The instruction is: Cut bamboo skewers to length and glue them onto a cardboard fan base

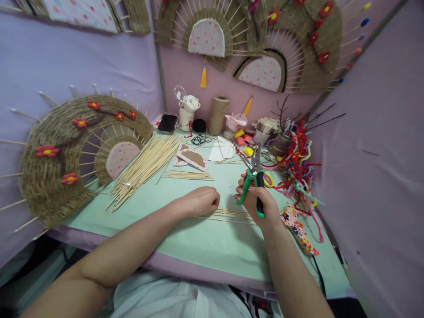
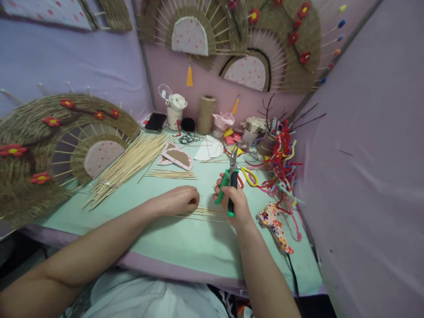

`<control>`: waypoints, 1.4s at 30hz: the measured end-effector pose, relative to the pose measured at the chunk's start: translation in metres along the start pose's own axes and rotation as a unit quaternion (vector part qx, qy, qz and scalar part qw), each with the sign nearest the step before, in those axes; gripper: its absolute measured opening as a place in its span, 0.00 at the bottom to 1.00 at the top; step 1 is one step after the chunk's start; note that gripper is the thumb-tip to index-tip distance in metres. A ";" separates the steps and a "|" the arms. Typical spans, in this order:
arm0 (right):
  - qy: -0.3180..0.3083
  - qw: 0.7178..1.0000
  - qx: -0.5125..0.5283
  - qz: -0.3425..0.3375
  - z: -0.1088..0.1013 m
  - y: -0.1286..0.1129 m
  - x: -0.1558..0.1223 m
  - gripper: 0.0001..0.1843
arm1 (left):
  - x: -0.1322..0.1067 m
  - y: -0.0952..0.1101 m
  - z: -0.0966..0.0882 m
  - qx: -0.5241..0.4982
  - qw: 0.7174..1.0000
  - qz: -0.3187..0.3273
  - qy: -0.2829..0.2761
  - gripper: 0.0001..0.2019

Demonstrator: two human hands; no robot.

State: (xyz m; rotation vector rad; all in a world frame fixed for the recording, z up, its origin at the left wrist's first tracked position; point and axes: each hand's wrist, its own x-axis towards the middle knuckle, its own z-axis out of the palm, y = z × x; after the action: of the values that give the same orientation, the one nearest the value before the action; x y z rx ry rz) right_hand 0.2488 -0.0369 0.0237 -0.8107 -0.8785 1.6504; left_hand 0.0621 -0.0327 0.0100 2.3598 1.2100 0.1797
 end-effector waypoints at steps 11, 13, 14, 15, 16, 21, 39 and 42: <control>-0.058 0.998 -0.025 0.025 -0.005 0.003 -0.003 0.23 | -0.005 -0.031 -0.030 -0.012 0.992 -0.067 0.109 0.09; -0.082 0.991 -0.088 0.056 -0.008 0.005 -0.005 0.22 | -0.006 -0.044 -0.040 -0.045 0.984 -0.091 0.143 0.08; -0.097 0.985 -0.124 0.077 -0.008 0.006 -0.006 0.22 | -0.005 -0.049 -0.044 -0.078 0.979 -0.102 0.159 0.08; -0.111 0.976 -0.157 0.098 -0.009 0.007 -0.007 0.22 | -0.004 -0.053 -0.046 -0.119 0.971 -0.111 0.178 0.08; -0.124 0.967 -0.187 0.117 -0.008 0.008 -0.008 0.22 | -0.003 -0.055 -0.047 -0.162 0.959 -0.118 0.199 0.08; -0.153 0.935 -0.281 0.151 -0.004 0.010 -0.012 0.19 | 0.004 -0.049 -0.042 -0.286 0.898 -0.122 0.312 0.12; -0.169 0.914 -0.346 0.129 0.000 0.007 -0.014 0.16 | 0.004 -0.020 -0.030 -0.353 0.901 -0.125 0.218 0.13; -0.164 0.917 -0.338 0.132 0.001 0.007 -0.015 0.18 | 0.005 -0.023 -0.027 -0.350 0.903 -0.121 0.217 0.13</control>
State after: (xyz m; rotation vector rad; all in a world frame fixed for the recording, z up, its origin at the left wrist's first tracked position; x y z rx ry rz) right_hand 0.2480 -0.0528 0.0194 -1.1742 -1.6939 1.7570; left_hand 0.0398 -0.0078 0.0228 1.5637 1.3290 0.9277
